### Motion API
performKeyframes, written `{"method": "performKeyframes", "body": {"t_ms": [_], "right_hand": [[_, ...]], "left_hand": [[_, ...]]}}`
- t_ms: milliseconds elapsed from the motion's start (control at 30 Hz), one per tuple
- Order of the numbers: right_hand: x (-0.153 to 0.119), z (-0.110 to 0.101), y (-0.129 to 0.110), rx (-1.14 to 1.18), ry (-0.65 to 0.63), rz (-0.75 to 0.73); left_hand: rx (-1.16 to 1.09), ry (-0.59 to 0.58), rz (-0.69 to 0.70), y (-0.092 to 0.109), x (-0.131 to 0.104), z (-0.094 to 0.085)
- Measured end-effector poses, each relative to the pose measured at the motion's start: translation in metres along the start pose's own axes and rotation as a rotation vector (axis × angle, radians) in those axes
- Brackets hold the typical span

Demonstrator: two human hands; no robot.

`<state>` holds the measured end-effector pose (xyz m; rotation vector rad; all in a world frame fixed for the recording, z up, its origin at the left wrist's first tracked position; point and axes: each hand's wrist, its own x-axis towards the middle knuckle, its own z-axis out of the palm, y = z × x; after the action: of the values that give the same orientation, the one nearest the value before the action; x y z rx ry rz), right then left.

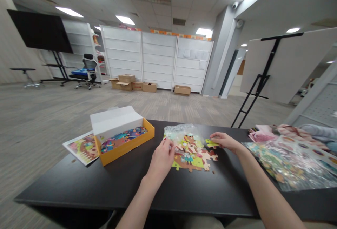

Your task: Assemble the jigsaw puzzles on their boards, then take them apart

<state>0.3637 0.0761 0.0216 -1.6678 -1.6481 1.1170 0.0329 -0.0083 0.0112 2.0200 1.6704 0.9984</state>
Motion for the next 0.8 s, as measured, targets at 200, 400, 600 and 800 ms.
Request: {"method": "performKeyframes", "body": {"t_ms": [200,400,600,800], "right_hand": [[-0.031,-0.002,-0.025,0.289,-0.266,-0.213],[-0.031,0.054,-0.042,0.237,-0.548,-0.233],[-0.032,0.075,-0.052,0.333,-0.466,-0.242],[-0.047,0.023,-0.055,0.125,-0.670,-0.267]], "left_hand": [[-0.062,0.046,0.040,0.008,-0.001,0.007],[0.064,0.024,0.025,0.015,-0.009,0.006],[0.165,-0.001,-0.004,0.014,-0.014,0.002],[0.163,-0.012,0.018,0.015,-0.012,0.004]]}}
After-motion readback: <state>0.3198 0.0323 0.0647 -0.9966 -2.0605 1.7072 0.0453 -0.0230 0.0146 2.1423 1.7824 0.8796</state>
